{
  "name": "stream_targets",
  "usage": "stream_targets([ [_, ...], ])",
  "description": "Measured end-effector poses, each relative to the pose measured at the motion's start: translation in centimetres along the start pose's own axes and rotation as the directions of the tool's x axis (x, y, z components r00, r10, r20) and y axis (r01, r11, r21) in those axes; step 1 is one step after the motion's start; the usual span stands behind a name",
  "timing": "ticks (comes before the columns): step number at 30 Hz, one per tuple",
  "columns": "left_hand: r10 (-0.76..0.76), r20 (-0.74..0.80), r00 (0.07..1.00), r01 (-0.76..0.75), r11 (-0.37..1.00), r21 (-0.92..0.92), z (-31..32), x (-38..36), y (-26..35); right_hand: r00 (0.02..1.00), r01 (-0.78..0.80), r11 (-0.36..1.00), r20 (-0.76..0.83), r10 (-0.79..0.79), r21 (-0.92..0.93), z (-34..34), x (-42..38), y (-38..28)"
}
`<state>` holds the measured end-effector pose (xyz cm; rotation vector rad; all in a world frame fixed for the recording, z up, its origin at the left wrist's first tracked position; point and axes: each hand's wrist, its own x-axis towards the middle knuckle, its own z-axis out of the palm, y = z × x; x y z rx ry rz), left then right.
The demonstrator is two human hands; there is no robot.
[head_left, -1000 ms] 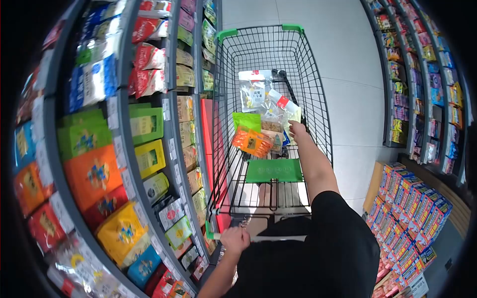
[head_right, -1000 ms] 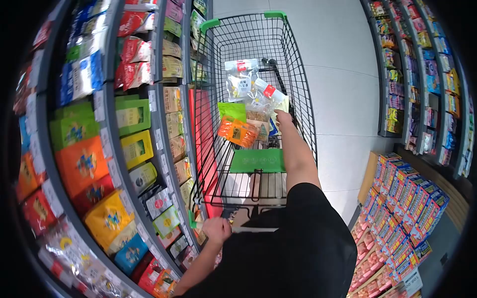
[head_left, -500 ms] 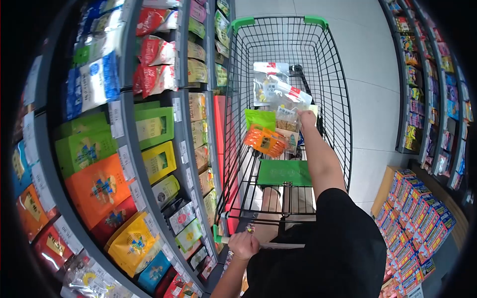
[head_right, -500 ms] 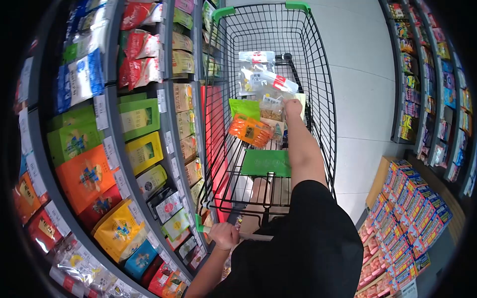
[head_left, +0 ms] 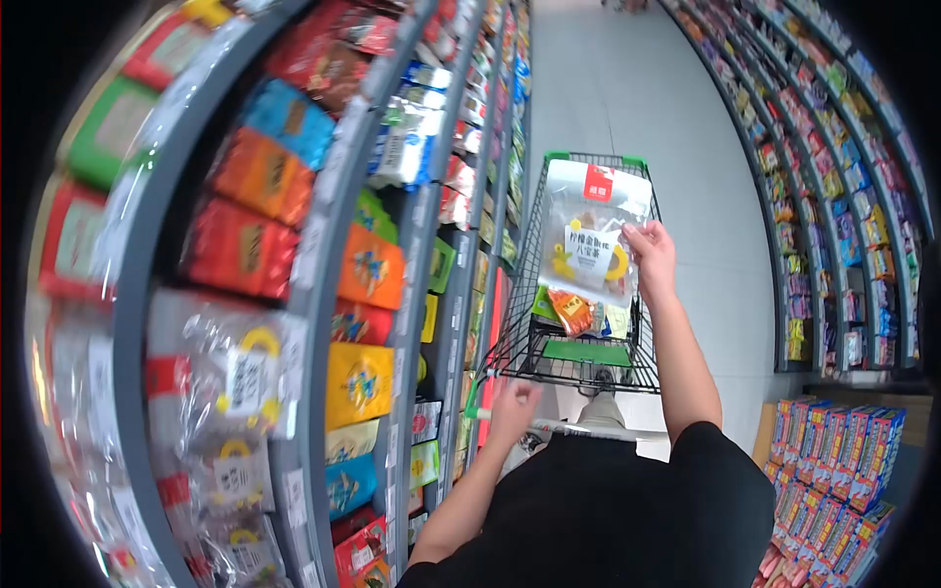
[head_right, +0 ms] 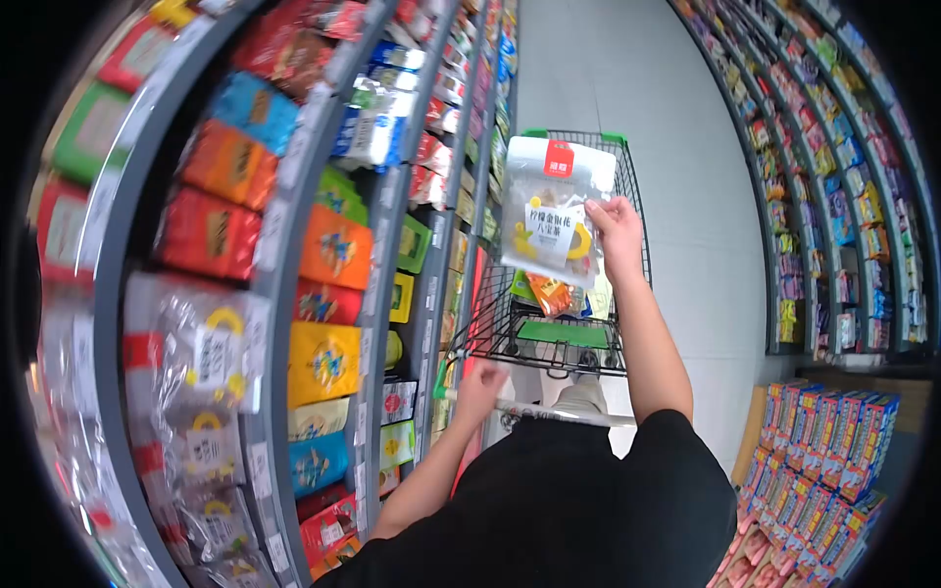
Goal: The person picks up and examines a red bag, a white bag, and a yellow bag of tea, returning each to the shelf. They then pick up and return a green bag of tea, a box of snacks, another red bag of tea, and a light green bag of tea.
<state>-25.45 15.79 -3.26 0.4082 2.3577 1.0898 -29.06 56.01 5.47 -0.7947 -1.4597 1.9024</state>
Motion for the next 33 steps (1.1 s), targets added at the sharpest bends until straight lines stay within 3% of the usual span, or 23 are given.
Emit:
stream_targets([
  [1, 0.022, -0.080, 0.997, -0.051, 0.921, -0.387, -1.2, 0.6, 0.9, 0.998, -0.026, 0.989, 0.058, 0.018, 0.144, 1.1, -2.6, -1.9],
  [2, -0.013, -0.047, 0.999, -0.017, 0.819, -0.573, -3.0, 0.2, 1.2, 0.991, -0.071, 0.958, 0.125, 0.037, 0.279, 2.1, -5.1, -3.6],
  [3, -0.042, -0.007, 0.999, 0.024, 0.679, -0.734, -6.6, -1.2, 4.7, 0.987, -0.070, 0.961, 0.157, 0.028, 0.268, 3.7, -7.7, -5.4],
  [5, 0.141, -0.098, 0.985, -0.159, 0.532, -0.832, -11.1, -3.7, 7.4, 0.974, -0.146, 0.913, 0.218, 0.064, 0.382, 7.5, -13.1, -8.1],
  [6, 0.120, -0.132, 0.984, -0.176, 0.517, -0.838, -13.0, -4.9, 8.0, 0.958, -0.187, 0.891, 0.279, 0.072, 0.413, 9.1, -15.2, -8.5],
  [8, 0.260, -0.045, 0.965, -0.149, 0.395, -0.907, -16.1, -7.3, 8.7, 0.930, -0.237, 0.889, 0.356, 0.092, 0.390, 12.4, -19.0, -9.7],
  [9, 0.241, -0.082, 0.967, -0.172, 0.380, -0.909, -17.3, -8.5, 9.3, 0.914, -0.266, 0.884, 0.393, 0.105, 0.383, 13.6, -20.3, -9.9],
  [11, 0.117, -0.139, 0.983, -0.178, 0.476, -0.861, -18.8, -10.8, 10.7, 0.881, -0.265, 0.895, 0.467, 0.074, 0.359, 14.9, -21.6, -9.1],
  [12, 0.086, -0.186, 0.979, -0.205, 0.374, -0.904, -19.1, -11.7, 10.9, 0.876, -0.239, 0.916, 0.479, 0.060, 0.322, 15.2, -22.0, -9.0],
  [15, 0.093, -0.281, 0.955, -0.295, 0.390, -0.872, -18.5, -13.3, 8.1, 0.785, -0.186, 0.959, 0.620, 0.014, 0.214, 17.1, -25.4, -10.8],
  [17, 0.091, -0.341, 0.936, -0.351, 0.345, -0.871, -17.8, -14.5, 8.1, 0.721, -0.175, 0.982, 0.688, 0.083, 0.065, 16.7, -26.0, -10.0],
  [20, 0.056, -0.401, 0.914, -0.399, 0.296, -0.868, -17.6, -15.9, 8.0, 0.660, -0.218, 0.975, 0.743, 0.113, 0.045, 16.7, -26.6, -9.9],
  [22, 0.060, -0.280, 0.958, -0.283, 0.348, -0.894, -17.4, -16.1, 7.2, 0.648, -0.178, 0.984, 0.753, 0.115, 0.003, 16.3, -26.0, -9.6],
  [25, 0.101, -0.329, 0.939, -0.342, 0.382, -0.859, -16.8, -16.6, 6.9, 0.642, -0.055, 0.998, 0.766, 0.036, -0.001, 16.1, -26.5, -10.3],
  [29, 0.210, -0.322, 0.923, -0.384, 0.543, -0.747, -17.3, -18.7, 7.0, 0.548, -0.038, 0.998, 0.836, -0.013, 0.041, 14.9, -26.2, -10.0],
  [30, 0.171, -0.332, 0.928, -0.368, 0.573, -0.732, -17.3, -18.9, 7.0, 0.530, -0.059, 0.997, 0.848, -0.018, 0.057, 14.7, -26.7, -10.1],
  [33, 0.193, -0.304, 0.933, -0.360, 0.501, -0.787, -17.5, -18.7, 7.8, 0.525, -0.078, 0.996, 0.851, 0.002, 0.046, 14.3, -27.6, -9.1],
])
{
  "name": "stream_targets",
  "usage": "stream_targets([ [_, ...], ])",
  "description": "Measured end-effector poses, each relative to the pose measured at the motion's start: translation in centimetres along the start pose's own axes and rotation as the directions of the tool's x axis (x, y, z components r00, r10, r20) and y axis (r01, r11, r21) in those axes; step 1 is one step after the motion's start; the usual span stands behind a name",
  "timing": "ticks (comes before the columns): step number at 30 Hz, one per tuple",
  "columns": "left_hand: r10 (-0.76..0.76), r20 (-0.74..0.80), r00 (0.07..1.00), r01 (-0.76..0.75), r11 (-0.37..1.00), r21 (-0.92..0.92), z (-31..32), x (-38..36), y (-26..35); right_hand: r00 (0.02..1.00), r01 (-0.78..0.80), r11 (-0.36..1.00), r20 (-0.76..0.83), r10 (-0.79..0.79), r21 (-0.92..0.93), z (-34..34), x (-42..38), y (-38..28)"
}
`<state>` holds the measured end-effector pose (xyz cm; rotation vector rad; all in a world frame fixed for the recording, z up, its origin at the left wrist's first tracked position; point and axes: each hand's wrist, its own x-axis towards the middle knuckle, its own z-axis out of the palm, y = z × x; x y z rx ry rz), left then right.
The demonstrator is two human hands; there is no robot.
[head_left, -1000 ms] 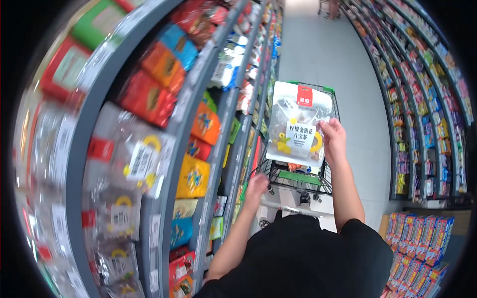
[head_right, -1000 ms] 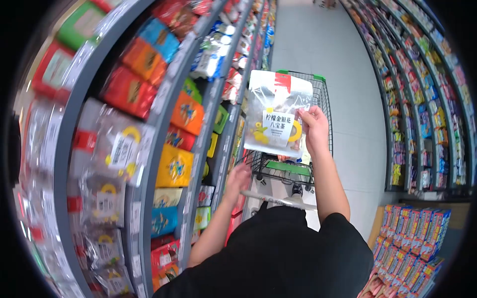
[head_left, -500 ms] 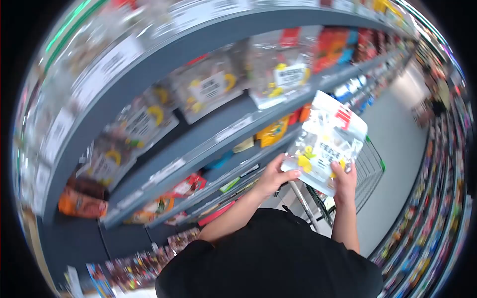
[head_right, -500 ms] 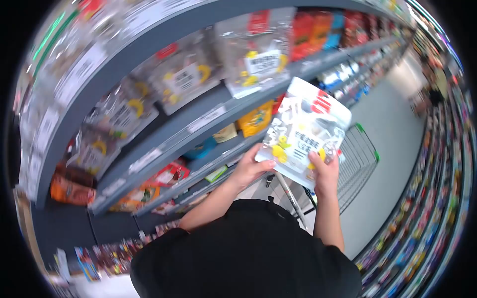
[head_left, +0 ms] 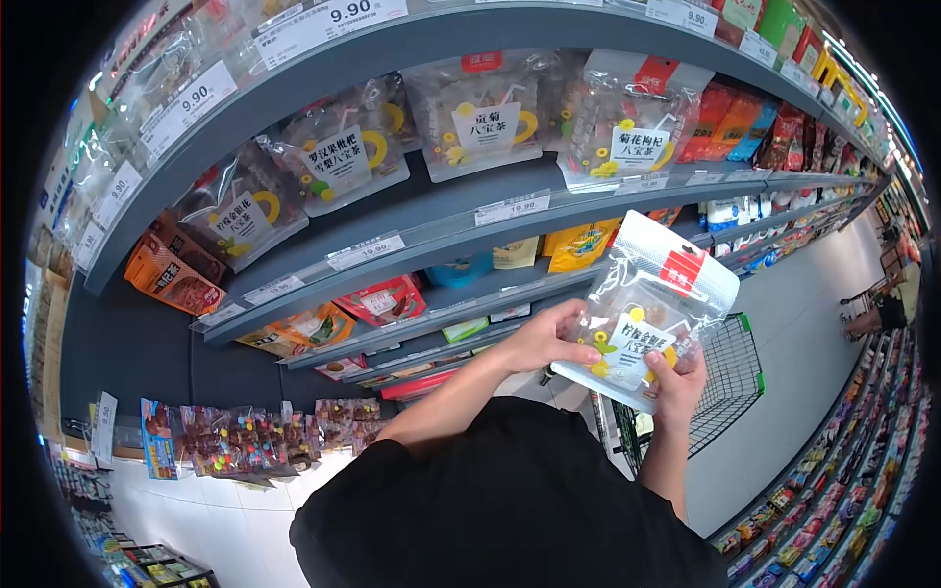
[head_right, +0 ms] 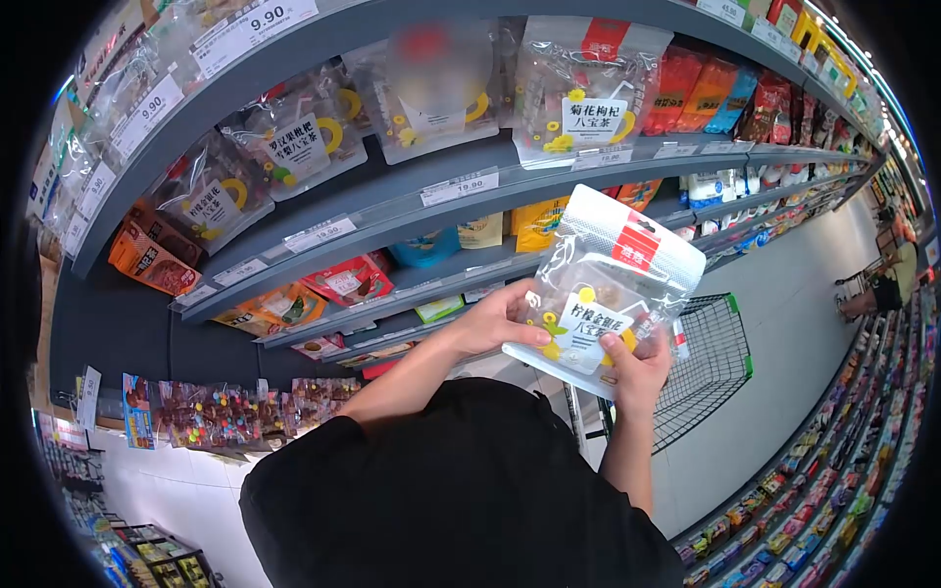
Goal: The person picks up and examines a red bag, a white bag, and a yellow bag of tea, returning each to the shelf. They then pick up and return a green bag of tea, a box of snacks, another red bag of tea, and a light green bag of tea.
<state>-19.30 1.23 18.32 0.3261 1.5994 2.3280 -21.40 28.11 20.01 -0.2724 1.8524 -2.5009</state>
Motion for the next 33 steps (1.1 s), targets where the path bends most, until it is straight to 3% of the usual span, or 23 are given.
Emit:
stream_targets([
  [5, -0.044, -0.080, 0.996, 0.047, 0.998, 0.034, 1.0, 0.3, 0.3, 0.998, -0.065, 0.997, -0.025, 0.064, -0.032, -0.2, -1.0, -0.4],
  [12, 0.010, -0.150, 0.989, -0.003, 0.999, 0.047, 0.8, 0.2, 0.3, 0.993, -0.115, 0.992, -0.042, 0.113, -0.055, -0.2, -1.4, -1.1],
  [14, -0.009, -0.158, 0.987, 0.032, 0.989, 0.146, 0.6, 0.0, -0.1, 0.994, -0.106, 0.993, -0.028, 0.105, -0.058, -0.4, -1.4, -0.3],
  [17, 0.063, -0.170, 0.983, -0.053, 0.997, 0.061, 1.9, -0.9, 1.9, 0.991, -0.112, 0.974, -0.098, 0.094, -0.198, -0.5, -1.2, 0.1],
  [21, 0.070, -0.221, 0.973, -0.058, 0.996, 0.063, 1.3, -1.6, 1.6, 0.995, -0.056, 0.976, -0.093, 0.036, -0.212, -0.3, -0.7, 0.6],
  [26, 0.042, -0.319, 0.947, -0.059, 0.997, -0.046, -0.5, -2.1, -0.1, 0.995, -0.059, 0.995, -0.086, 0.053, -0.079, 1.1, -0.4, 0.6],
  [28, 0.009, -0.351, 0.936, -0.041, 0.996, -0.082, -1.0, -2.5, -0.6, 0.993, -0.054, 0.992, -0.108, 0.042, -0.114, 1.1, -0.3, 1.0],
  [33, 0.029, -0.286, 0.958, -0.076, 0.985, -0.155, 0.1, -3.4, 2.0, 1.000, -0.006, 0.999, 0.000, 0.006, -0.032, 2.1, -0.5, -0.8],
])
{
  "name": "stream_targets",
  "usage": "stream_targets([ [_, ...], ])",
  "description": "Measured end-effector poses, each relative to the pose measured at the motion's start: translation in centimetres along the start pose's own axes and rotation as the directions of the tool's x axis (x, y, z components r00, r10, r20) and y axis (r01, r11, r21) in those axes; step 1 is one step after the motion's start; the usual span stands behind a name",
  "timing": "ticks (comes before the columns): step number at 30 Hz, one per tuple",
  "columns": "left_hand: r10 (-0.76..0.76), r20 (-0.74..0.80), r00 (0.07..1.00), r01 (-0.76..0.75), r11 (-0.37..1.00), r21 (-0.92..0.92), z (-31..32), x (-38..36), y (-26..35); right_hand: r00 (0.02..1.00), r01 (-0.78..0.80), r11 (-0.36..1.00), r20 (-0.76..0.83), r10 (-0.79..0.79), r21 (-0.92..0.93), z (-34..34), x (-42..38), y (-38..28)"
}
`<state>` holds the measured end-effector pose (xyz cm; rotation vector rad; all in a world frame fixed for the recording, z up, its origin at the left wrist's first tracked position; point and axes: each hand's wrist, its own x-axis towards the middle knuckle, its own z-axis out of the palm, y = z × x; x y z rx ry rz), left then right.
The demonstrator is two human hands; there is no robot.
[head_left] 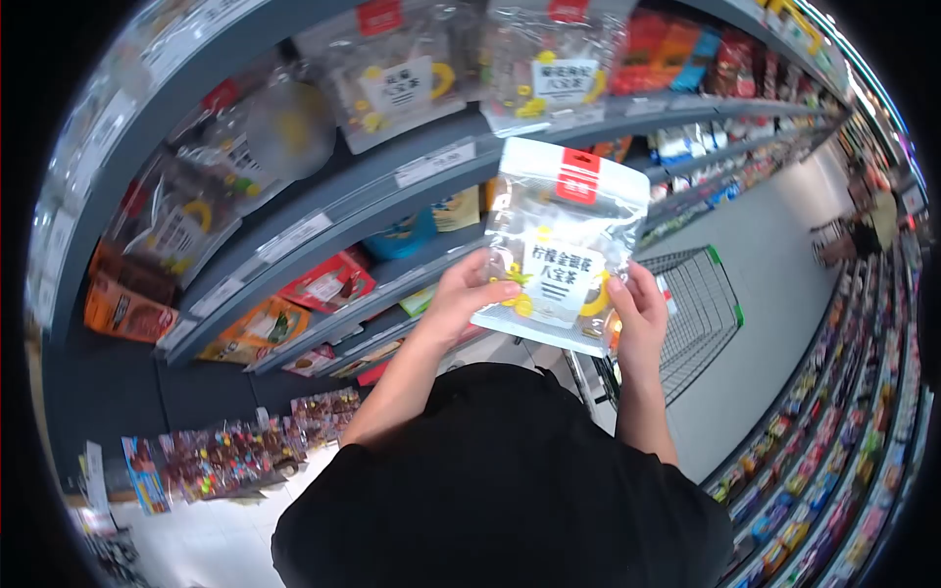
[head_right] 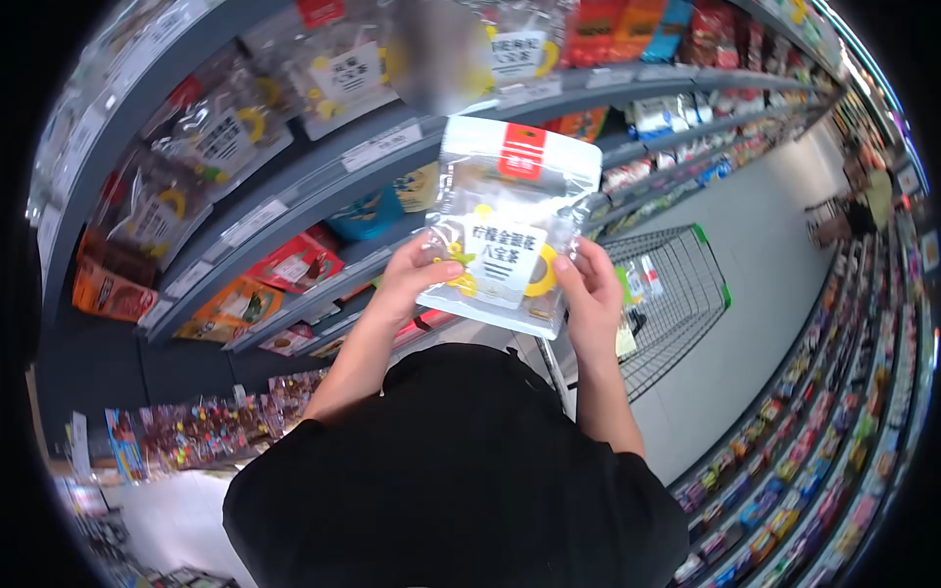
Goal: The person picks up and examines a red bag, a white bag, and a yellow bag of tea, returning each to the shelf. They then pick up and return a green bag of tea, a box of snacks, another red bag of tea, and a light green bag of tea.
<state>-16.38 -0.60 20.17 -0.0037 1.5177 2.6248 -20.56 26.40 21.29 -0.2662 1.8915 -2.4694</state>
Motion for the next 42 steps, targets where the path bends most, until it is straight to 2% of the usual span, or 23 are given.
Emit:
stream_targets([
  [8, -0.047, -0.003, 0.999, 0.047, 0.993, 0.108, 1.0, -0.1, 0.4, 1.000, -0.016, 1.000, -0.017, 0.016, -0.004, -0.5, -0.1, 0.0],
  [10, 0.017, -0.022, 1.000, -0.011, 0.967, 0.254, 2.2, -0.3, 0.3, 0.984, -0.174, 0.983, -0.041, 0.171, -0.066, -0.9, 0.5, 0.1],
  [11, 0.003, -0.005, 1.000, -0.002, 0.967, 0.255, 2.9, -0.5, 0.0, 0.984, -0.173, 0.983, -0.063, 0.169, -0.063, -1.1, 0.9, 0.8],
  [13, 0.180, 0.063, 0.982, -0.189, 0.883, 0.429, 4.8, -1.3, -0.4, 0.925, -0.344, 0.928, -0.116, 0.361, 0.139, -1.3, 1.8, 3.1],
  [15, 0.053, 0.191, 0.980, -0.152, 0.822, 0.549, 8.6, -3.5, 2.3, 0.915, -0.355, 0.781, 0.018, 0.404, 0.515, 0.0, 2.4, 4.2],
  [16, 0.088, 0.322, 0.943, -0.268, 0.773, 0.575, 9.7, -3.9, 2.2, 0.900, -0.427, 0.714, 0.181, 0.397, 0.554, -0.6, 2.3, 5.2],
  [17, 0.115, 0.445, 0.888, -0.384, 0.718, 0.581, 10.7, -4.2, 1.9, 0.920, -0.383, 0.664, 0.327, 0.214, 0.642, -0.7, 1.1, 6.4],
  [19, 0.048, 0.666, 0.744, -0.571, 0.564, 0.596, 11.9, -4.6, 1.1, 0.789, -0.567, 0.372, 0.614, -0.011, 0.735, -0.7, 3.0, 12.2],
  [20, 0.042, 0.744, 0.667, -0.657, 0.505, 0.560, 12.1, -4.4, 0.1, 0.792, -0.565, 0.374, 0.611, -0.004, 0.735, 0.1, 3.1, 12.4],
  [22, 0.032, 0.776, 0.630, -0.689, 0.484, 0.539, 11.9, -4.2, -1.8, 0.619, -0.683, 0.187, 0.696, -0.365, 0.706, 1.4, 2.9, 12.3],
  [25, 0.008, 0.806, 0.592, -0.717, 0.461, 0.523, 11.8, -4.4, -1.9, 0.625, -0.657, 0.241, 0.695, -0.356, 0.715, 1.5, 2.6, 11.1],
  [27, 0.028, 0.741, 0.671, -0.640, 0.527, 0.559, 11.4, -4.5, -0.9, 0.643, -0.669, 0.188, 0.687, -0.340, 0.719, 0.7, 1.3, 11.7],
  [28, 0.041, 0.720, 0.693, -0.635, 0.508, 0.582, 11.2, -4.6, -0.1, 0.864, -0.447, 0.376, 0.501, -0.055, 0.812, 0.1, -0.4, 10.7],
  [29, 0.144, 0.666, 0.732, -0.642, 0.473, 0.603, 10.9, -4.8, 0.6, 0.968, -0.253, 0.602, 0.197, 0.159, 0.757, -0.6, -1.3, 10.1],
  [31, 0.301, 0.545, 0.783, -0.622, 0.385, 0.681, 9.7, -5.8, 2.2, 0.923, -0.126, 0.696, -0.173, 0.343, 0.707, -1.7, -0.1, 12.2],
  [32, 0.280, 0.437, 0.855, -0.518, 0.430, 0.739, 9.0, -6.4, 3.0, 0.935, -0.024, 0.930, -0.321, 0.150, 0.366, -2.7, 0.7, 11.9],
  [33, 0.260, 0.319, 0.911, -0.409, 0.482, 0.775, 8.3, -7.0, 3.7, 0.921, 0.114, 0.993, -0.372, -0.119, -0.035, -2.5, 1.6, 11.4],
  [36, 0.309, 0.154, 0.938, -0.286, 0.445, 0.849, 6.2, -8.6, 4.3, 0.929, 0.122, 0.990, -0.360, -0.088, 0.073, 3.3, 1.5, 6.6],
  [37, 0.290, 0.135, 0.948, -0.260, 0.453, 0.853, 5.5, -9.0, 4.7, 0.931, 0.228, 0.973, -0.301, -0.207, 0.036, 4.0, 1.6, 6.4],
  [38, 0.428, 0.125, 0.895, -0.304, 0.380, 0.874, 4.9, -9.4, 5.1, 0.913, 0.337, 0.942, -0.247, -0.325, 0.005, 4.6, 1.9, 5.8],
  [39, 0.554, 0.128, 0.823, -0.339, 0.297, 0.892, 4.2, -9.6, 5.6, 0.918, 0.338, 0.941, -0.226, -0.327, 0.009, 7.3, 1.9, 3.4],
  [41, 0.707, 0.224, 0.671, -0.409, 0.101, 0.907, 2.1, -10.5, 9.4, 0.801, 0.596, 0.776, -0.217, -0.558, 0.205, 14.4, 1.7, -2.0],
  [42, 0.760, 0.264, 0.594, -0.437, 0.029, 0.899, 1.3, -11.2, 11.8, 0.728, 0.664, 0.706, 0.000, -0.685, 0.247, 14.3, 2.7, -2.2],
])
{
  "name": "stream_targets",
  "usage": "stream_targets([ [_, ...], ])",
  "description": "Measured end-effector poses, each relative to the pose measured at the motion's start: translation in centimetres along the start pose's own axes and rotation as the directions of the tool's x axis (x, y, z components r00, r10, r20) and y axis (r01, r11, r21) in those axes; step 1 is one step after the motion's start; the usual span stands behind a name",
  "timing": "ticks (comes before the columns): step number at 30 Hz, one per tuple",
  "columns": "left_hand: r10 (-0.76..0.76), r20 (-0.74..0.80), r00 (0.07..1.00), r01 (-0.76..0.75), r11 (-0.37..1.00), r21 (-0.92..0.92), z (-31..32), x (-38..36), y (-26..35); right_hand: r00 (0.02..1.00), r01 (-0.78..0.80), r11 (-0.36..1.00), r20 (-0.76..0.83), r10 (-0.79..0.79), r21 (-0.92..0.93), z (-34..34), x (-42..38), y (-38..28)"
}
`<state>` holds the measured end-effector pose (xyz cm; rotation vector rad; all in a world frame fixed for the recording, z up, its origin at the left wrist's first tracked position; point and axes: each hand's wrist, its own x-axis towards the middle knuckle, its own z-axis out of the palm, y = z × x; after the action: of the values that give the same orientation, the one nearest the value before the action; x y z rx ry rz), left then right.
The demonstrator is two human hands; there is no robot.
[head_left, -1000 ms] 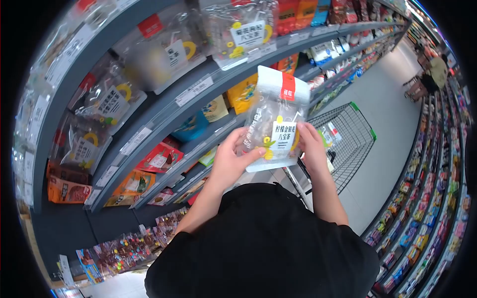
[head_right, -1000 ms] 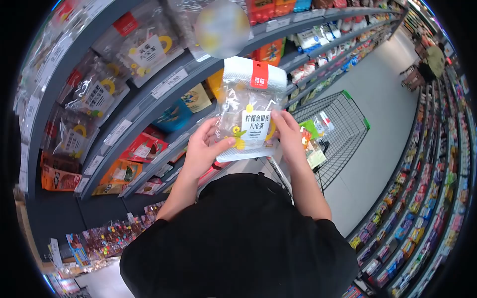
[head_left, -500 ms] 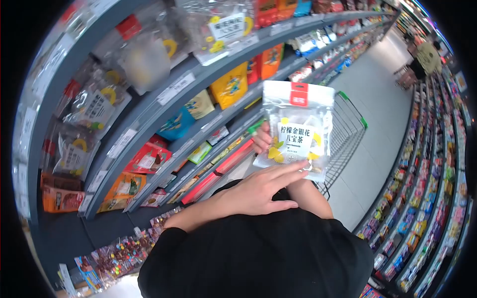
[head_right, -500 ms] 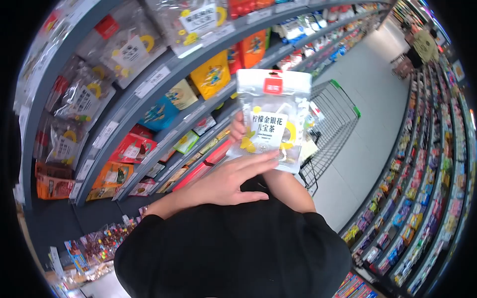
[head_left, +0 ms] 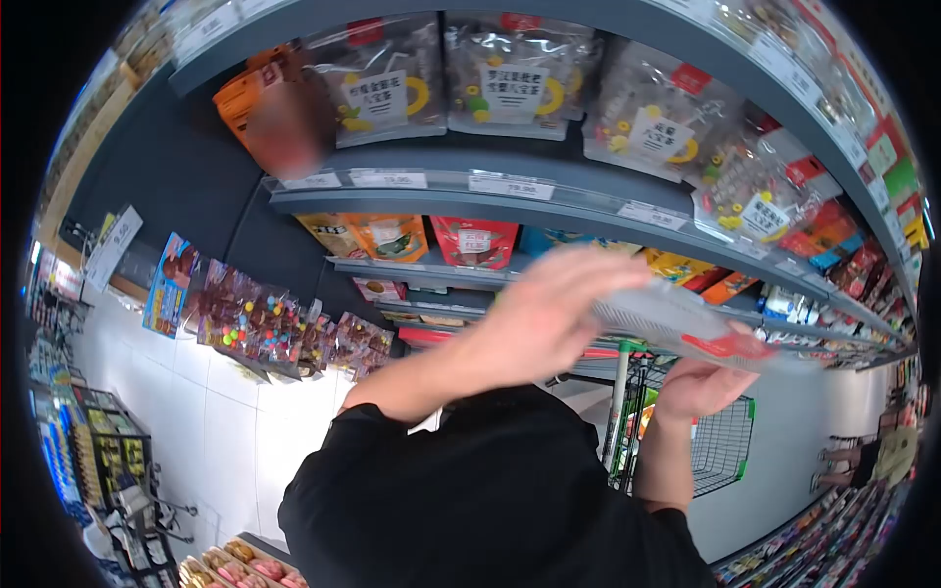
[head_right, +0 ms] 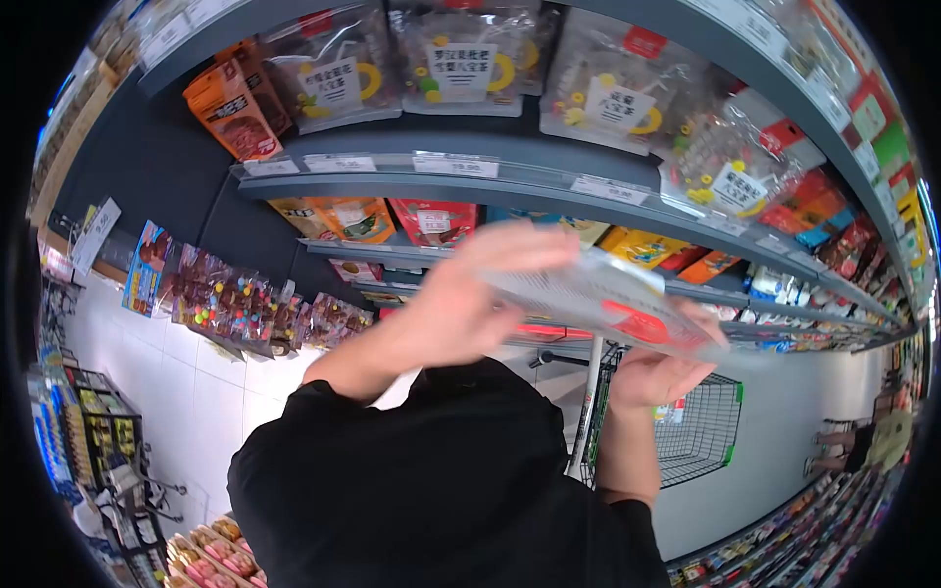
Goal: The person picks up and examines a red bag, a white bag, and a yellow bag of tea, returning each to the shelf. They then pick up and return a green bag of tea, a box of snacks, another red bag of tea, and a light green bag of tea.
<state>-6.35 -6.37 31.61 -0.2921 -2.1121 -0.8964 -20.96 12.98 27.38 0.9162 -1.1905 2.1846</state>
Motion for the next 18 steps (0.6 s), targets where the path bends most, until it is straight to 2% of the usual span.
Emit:
stream_targets([
  [1, 0.073, -0.071, 0.995, -0.071, 0.997, 0.032, -2.4, 1.2, -0.2, 0.966, 0.085, 0.994, 0.239, -0.099, 0.068, -0.1, 0.9, 0.5],
  [3, 0.127, -0.172, 0.977, -0.096, 0.980, 0.176, -6.6, 2.9, -0.3, 0.899, 0.216, 0.976, 0.391, -0.196, -0.007, 5.3, 3.5, -0.1],
  [5, 0.203, -0.257, 0.945, -0.121, 0.946, 0.302, -10.1, 4.0, -1.2, 0.831, 0.242, 0.970, 0.517, -0.205, -0.004, 9.8, 6.0, 0.4],
  [7, 0.249, -0.314, 0.916, -0.090, 0.892, 0.443, -13.3, 4.5, -1.9, 0.827, 0.136, 0.991, 0.551, -0.114, 0.000, 13.6, 7.0, 1.8],
  [8, 0.209, -0.366, 0.907, -0.025, 0.894, 0.448, -14.5, 4.3, -2.0, 0.812, 0.110, 0.994, 0.576, -0.094, 0.006, 15.4, 7.2, 2.8],
  [9, 0.171, -0.418, 0.892, 0.039, 0.893, 0.448, -15.5, 4.1, -2.2, 0.826, -0.014, 1.000, 0.563, 0.009, 0.004, 17.6, 6.6, 2.2],
  [10, 0.024, -0.514, 0.857, 0.169, 0.931, 0.324, -16.1, 3.8, -2.7, 0.801, -0.039, 0.998, 0.595, 0.063, -0.053, 18.9, 6.3, 3.0],
  [11, -0.299, -0.499, 0.813, 0.472, 0.841, 0.266, -17.7, 3.1, -2.2, 0.774, -0.065, 0.991, 0.621, 0.122, -0.115, 20.1, 5.8, 3.9],
  [13, -0.172, -0.707, 0.686, 0.473, 0.844, 0.253, -18.4, 2.8, -5.4, 0.733, -0.014, 0.978, 0.663, 0.152, -0.208, 23.6, 5.1, 4.0],
  [15, -0.142, -0.741, 0.657, 0.492, 0.825, 0.279, -19.3, 2.1, -8.3, 0.678, 0.061, 0.947, 0.709, 0.192, -0.315, 26.1, 4.0, 6.4],
  [17, -0.110, -0.769, 0.630, 0.511, 0.805, 0.303, -20.1, 1.2, -9.8, 0.639, 0.095, 0.851, 0.687, 0.346, -0.517, 28.0, 3.2, 7.1],
  [18, -0.148, -0.769, 0.622, 0.559, 0.771, 0.303, -20.4, 0.8, -10.0, 0.641, 0.093, 0.850, 0.685, 0.347, -0.518, 28.6, 2.9, 6.8],
])
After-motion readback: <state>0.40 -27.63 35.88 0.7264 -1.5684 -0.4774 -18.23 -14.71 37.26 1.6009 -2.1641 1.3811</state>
